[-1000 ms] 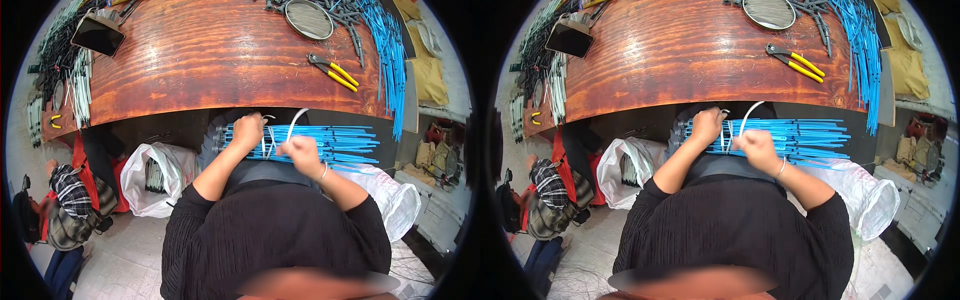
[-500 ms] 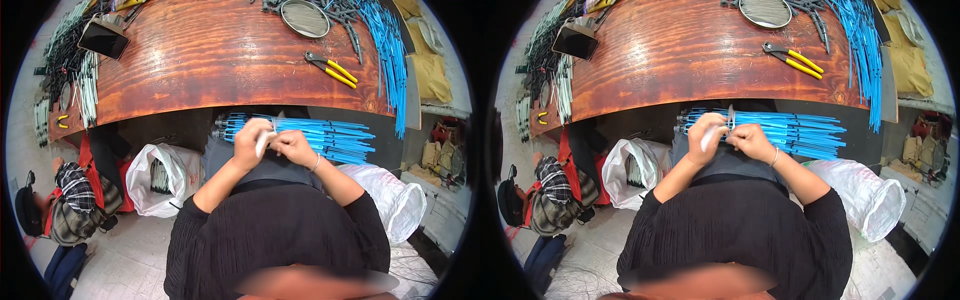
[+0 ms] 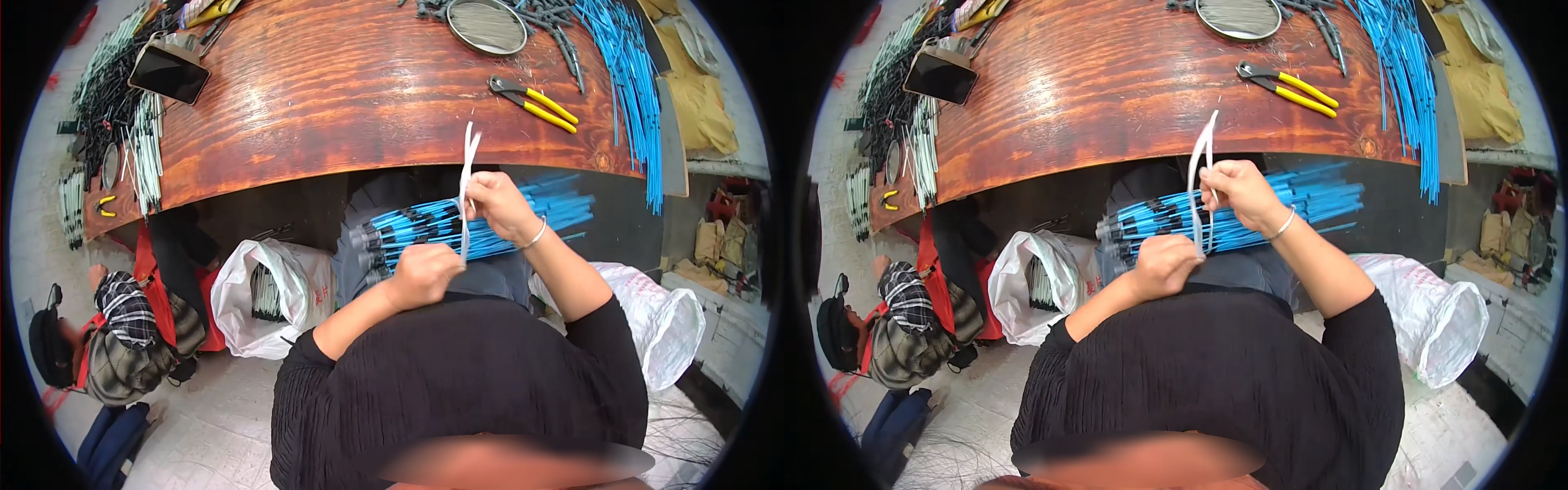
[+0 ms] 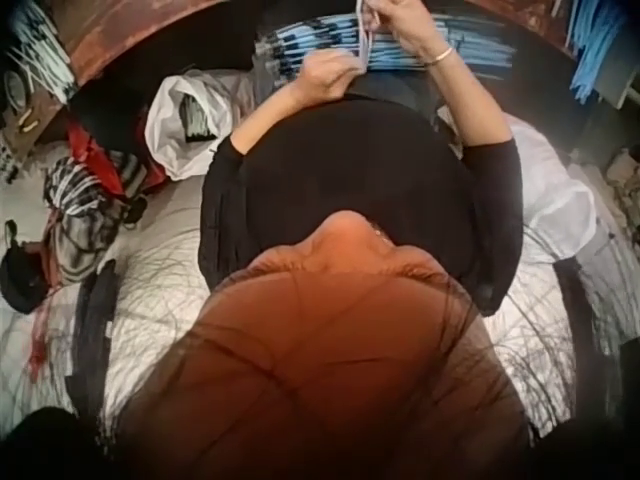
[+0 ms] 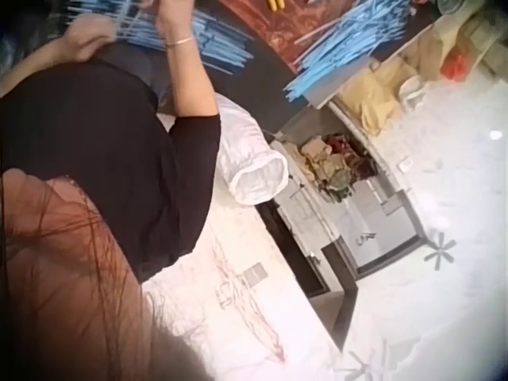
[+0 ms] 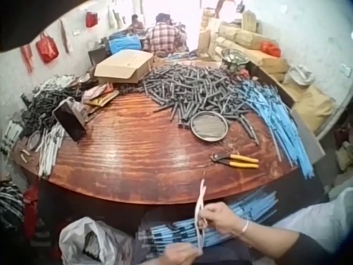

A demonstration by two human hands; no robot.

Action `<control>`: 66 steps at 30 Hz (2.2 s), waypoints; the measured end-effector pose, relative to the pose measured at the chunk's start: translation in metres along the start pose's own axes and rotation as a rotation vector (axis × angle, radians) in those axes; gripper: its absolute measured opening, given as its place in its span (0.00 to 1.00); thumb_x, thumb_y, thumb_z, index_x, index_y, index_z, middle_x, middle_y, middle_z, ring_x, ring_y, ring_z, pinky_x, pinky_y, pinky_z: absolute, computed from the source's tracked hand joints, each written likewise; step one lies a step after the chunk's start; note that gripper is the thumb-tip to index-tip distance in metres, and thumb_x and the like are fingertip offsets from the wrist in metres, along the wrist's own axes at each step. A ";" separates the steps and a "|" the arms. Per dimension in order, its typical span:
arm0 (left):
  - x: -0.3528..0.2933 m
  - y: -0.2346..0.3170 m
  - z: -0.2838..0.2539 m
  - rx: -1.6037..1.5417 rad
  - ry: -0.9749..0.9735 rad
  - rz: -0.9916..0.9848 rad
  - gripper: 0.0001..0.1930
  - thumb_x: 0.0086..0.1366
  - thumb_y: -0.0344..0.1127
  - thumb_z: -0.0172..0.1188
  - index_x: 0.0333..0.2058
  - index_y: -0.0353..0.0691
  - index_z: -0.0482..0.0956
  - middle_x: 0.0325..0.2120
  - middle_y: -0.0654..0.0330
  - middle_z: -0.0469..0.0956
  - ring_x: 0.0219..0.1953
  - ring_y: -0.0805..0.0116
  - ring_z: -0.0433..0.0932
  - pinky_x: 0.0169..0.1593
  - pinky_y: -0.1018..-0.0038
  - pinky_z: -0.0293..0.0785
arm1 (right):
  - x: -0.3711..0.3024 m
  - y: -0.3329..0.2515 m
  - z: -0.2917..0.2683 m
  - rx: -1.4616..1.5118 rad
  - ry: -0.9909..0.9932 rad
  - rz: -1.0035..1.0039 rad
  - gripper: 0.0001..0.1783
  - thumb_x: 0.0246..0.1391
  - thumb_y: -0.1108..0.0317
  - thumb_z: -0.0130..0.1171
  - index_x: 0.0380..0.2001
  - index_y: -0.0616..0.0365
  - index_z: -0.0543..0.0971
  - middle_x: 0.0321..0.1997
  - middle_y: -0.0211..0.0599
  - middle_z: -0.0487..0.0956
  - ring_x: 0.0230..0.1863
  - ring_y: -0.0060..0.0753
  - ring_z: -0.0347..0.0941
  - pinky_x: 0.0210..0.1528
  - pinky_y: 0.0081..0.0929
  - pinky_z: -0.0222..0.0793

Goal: The recorder is assembling, bundling, and bagging blue wiring harnesses at a factory workbench.

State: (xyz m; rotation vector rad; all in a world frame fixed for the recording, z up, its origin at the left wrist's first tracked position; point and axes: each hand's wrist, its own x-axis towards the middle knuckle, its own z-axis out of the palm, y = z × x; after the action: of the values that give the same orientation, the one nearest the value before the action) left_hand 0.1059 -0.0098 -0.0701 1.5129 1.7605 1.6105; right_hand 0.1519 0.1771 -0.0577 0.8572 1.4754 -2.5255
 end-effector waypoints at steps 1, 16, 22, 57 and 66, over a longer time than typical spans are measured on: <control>0.001 -0.002 0.001 0.126 0.062 0.010 0.01 0.50 0.24 0.56 0.24 0.35 0.74 0.22 0.57 0.75 0.21 0.60 0.74 0.26 0.71 0.70 | 0.004 -0.003 0.004 -0.016 -0.010 0.038 0.13 0.54 0.63 0.53 0.21 0.60 0.73 0.19 0.31 0.73 0.19 0.20 0.68 0.24 0.18 0.66; -0.003 -0.029 -0.010 0.632 0.216 -0.033 0.03 0.48 0.25 0.56 0.24 0.36 0.72 0.29 0.56 0.76 0.30 0.59 0.76 0.37 0.68 0.71 | 0.012 0.023 0.026 0.113 -0.085 0.184 0.14 0.56 0.63 0.51 0.20 0.58 0.73 0.18 0.31 0.73 0.19 0.20 0.68 0.25 0.18 0.67; 0.001 -0.017 -0.013 0.514 0.223 -0.111 0.03 0.49 0.24 0.55 0.25 0.35 0.72 0.26 0.56 0.76 0.28 0.56 0.76 0.35 0.67 0.73 | 0.023 0.015 0.025 0.157 -0.156 0.283 0.12 0.55 0.64 0.52 0.21 0.58 0.73 0.19 0.32 0.74 0.20 0.22 0.70 0.27 0.19 0.70; 0.019 -0.083 -0.054 -0.862 -0.053 -0.753 0.00 0.52 0.23 0.58 0.24 0.33 0.76 0.24 0.59 0.77 0.26 0.75 0.73 0.34 0.77 0.69 | -0.015 0.022 0.047 -0.713 -0.192 -0.416 0.07 0.48 0.71 0.56 0.21 0.63 0.76 0.25 0.36 0.76 0.28 0.26 0.71 0.33 0.24 0.67; 0.006 -0.087 -0.050 -0.671 0.050 -0.443 0.04 0.46 0.19 0.61 0.23 0.33 0.78 0.24 0.57 0.78 0.32 0.69 0.74 0.40 0.74 0.71 | 0.012 0.019 0.033 -0.170 0.037 0.190 0.08 0.50 0.72 0.50 0.31 0.64 0.76 0.25 0.35 0.78 0.18 0.21 0.72 0.20 0.18 0.69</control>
State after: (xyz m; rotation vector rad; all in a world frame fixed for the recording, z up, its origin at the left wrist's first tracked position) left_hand 0.0230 -0.0143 -0.1270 0.7225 1.2510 1.7461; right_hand 0.1345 0.1424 -0.0668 0.9708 1.5137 -2.2260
